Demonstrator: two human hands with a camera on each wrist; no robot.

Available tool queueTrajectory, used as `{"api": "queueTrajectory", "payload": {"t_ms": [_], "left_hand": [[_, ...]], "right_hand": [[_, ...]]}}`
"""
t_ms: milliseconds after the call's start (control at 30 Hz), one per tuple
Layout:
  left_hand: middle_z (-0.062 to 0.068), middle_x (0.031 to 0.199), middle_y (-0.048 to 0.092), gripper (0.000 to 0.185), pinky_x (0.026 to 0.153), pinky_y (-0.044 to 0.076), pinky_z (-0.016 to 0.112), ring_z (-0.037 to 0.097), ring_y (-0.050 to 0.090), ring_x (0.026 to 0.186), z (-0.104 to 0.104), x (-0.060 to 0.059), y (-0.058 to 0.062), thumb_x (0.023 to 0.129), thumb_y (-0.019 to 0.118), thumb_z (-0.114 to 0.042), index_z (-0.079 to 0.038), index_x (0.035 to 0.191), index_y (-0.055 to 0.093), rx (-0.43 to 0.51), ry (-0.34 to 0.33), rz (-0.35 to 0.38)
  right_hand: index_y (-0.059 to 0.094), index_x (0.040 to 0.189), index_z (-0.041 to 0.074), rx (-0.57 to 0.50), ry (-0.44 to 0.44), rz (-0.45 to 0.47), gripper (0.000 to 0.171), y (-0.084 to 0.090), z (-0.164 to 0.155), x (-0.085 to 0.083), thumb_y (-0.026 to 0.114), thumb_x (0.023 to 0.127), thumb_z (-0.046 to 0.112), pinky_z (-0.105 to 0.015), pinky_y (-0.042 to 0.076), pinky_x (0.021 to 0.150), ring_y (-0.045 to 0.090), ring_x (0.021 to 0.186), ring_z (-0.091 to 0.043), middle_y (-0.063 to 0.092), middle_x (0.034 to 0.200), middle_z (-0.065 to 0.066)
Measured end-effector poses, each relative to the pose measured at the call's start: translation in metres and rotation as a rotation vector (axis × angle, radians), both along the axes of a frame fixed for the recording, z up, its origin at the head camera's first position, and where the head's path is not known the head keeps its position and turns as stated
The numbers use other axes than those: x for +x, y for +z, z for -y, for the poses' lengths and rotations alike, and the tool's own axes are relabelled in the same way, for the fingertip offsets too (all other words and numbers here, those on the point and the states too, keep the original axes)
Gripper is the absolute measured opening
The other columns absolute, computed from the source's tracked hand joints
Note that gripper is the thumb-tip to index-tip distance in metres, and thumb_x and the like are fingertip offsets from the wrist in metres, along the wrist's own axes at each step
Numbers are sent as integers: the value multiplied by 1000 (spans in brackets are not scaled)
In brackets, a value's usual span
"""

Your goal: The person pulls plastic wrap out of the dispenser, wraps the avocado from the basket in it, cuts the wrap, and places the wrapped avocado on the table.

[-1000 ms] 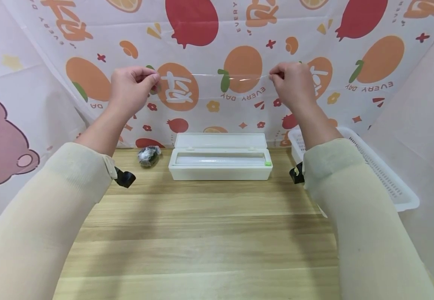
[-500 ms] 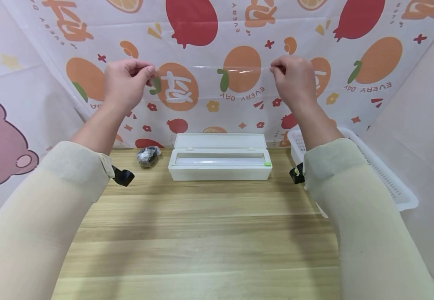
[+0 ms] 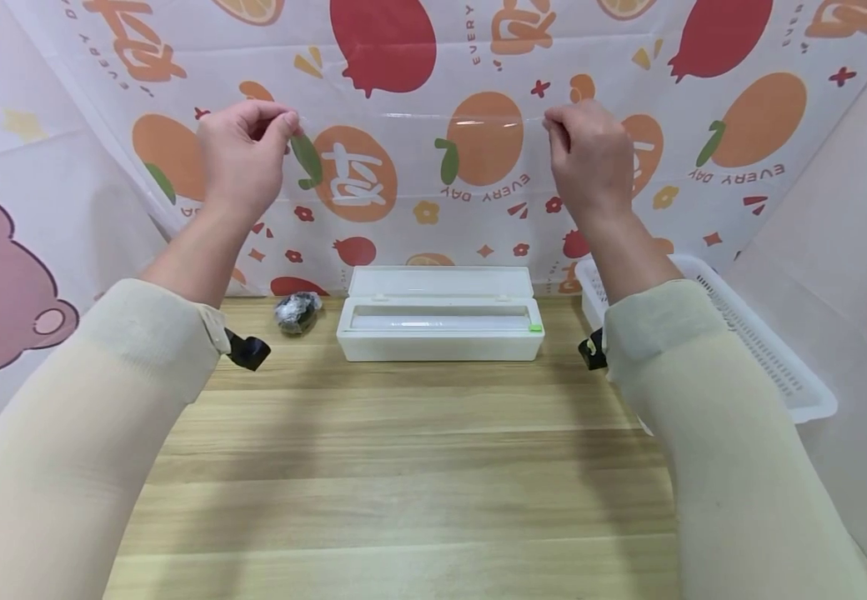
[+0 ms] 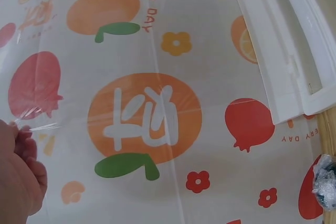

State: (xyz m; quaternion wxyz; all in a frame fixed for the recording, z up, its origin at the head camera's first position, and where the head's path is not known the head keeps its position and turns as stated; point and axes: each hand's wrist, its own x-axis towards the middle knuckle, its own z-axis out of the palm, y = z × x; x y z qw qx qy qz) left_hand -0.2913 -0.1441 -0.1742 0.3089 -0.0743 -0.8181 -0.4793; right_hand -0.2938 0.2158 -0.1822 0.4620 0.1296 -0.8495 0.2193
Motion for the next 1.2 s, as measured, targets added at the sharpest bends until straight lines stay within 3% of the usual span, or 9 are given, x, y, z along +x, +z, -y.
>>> {"api": "queueTrajectory", "payload": {"t_ms": [367,633,767,967,1200], "left_hand": [[1,96,65,27,77,44,15,1,51,85,-2,-5,1,96,62,-29,-8,108,75,-86,77,-201],[-6,95,62,29,80,45,14,-1,51,88,-2,-4,4,97,60,-33,-11,110,74,-60,92,-199],[-7,95,61,29,83,45,15,-1,51,90,-2,-1,4,98,59,-32,-8,109,72,-47,82,-222],[-17,88,53,27,84,43,15,-1,50,89,-3,4,9,99,59,-29,-6,106,72,-30,71,-264],[-18,86,51,26,83,42,15,-1,50,88,0,8,12,98,60,-27,-6,106,72,-21,67,-272]], "right_hand": [[74,112,8,6,-10,-134,40,0,2,-6,52,100,39,-37,53,94,69,104,-27,73,107,-14],[74,112,7,19,12,-223,50,0,2,-3,43,102,46,-25,50,95,68,106,-22,73,107,-12],[75,108,7,-33,26,-255,50,2,5,-2,46,102,47,-22,50,93,69,103,-20,74,103,-11],[76,105,6,-103,36,-261,44,10,9,2,52,100,43,-19,49,87,69,97,-21,74,99,-12],[77,105,8,-133,36,-244,40,18,12,7,54,99,41,-18,48,85,68,97,-21,74,98,-11]]}}
